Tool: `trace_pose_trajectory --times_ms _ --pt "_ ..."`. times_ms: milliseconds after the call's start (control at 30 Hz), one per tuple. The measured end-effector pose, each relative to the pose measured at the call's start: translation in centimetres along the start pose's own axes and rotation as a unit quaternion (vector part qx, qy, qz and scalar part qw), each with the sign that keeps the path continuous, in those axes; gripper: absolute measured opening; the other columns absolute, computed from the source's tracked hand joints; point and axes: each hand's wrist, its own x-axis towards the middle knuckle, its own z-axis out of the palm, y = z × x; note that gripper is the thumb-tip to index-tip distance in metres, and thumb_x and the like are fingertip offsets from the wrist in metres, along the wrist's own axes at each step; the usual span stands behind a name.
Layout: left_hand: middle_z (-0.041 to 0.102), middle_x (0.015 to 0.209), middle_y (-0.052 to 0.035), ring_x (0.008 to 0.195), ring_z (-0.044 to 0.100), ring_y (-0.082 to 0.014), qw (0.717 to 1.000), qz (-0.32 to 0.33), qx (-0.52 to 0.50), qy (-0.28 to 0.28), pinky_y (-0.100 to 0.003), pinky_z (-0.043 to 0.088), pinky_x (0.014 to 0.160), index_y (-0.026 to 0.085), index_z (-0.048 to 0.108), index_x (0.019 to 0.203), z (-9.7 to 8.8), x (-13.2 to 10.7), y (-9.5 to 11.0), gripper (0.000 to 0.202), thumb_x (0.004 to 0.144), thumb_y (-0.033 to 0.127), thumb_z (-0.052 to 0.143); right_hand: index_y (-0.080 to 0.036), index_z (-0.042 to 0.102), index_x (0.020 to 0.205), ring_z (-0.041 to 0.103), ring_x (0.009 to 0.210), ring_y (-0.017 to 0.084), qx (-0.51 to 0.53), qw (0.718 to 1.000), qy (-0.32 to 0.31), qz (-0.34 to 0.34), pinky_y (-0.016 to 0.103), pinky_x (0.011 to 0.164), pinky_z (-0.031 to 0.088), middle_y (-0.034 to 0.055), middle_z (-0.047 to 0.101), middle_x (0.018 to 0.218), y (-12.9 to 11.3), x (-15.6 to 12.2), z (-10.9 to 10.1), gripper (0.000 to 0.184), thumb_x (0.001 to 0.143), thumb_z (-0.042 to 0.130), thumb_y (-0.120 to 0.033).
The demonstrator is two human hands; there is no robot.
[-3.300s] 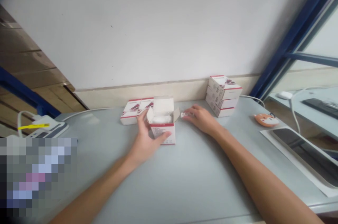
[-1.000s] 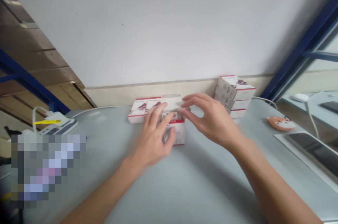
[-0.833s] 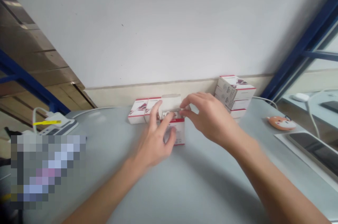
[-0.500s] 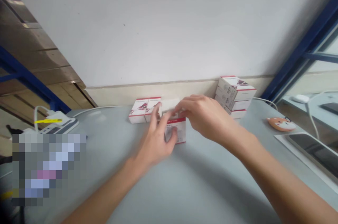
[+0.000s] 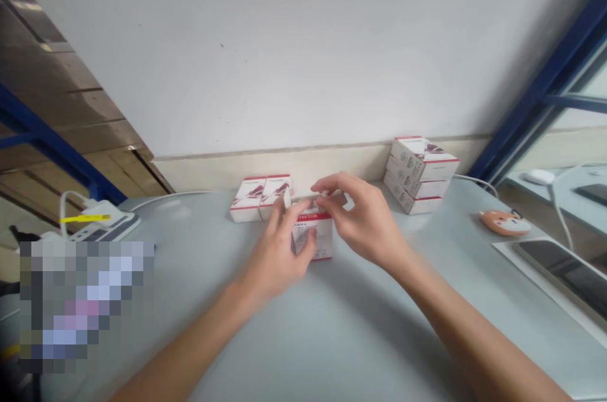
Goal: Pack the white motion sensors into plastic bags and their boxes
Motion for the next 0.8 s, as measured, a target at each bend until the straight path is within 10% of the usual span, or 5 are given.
trace_pose_trajectory --times_ms 533,800 --pt "0.036 0.165 -0.0192 0.137 0.062 -0.0340 0.999 0.004 0.035 0.001 -0.050 0.064 0.097 0.030 0.045 0.152 0.3 -0.5 -0.1 0.050 0.103 0.029 0.055 -0.029 0.070 0.111 0.075 0.087 0.021 -0.110 0.982 0.081 -0.132 0.037 0.084 0.056 0.0007 0.081 0.098 0.9 -1.6 0.3 0.017 0.103 0.064 -0.016" --pt "0.039 0.164 -0.0190 0.142 0.058 -0.0351 1.000 0.022 0.017 0.013 -0.049 0.063 0.097 0.032 0.036 0.155 0.5 -0.7 -0.7 0.055 0.104 0.030 0.056 -0.030 0.069 0.120 0.075 0.102 0.023 -0.090 0.973 -0.023 -0.209 0.042 0.094 0.055 0.0032 0.080 0.107 1.1 -1.5 -1.0 0.026 0.102 0.062 -0.013"
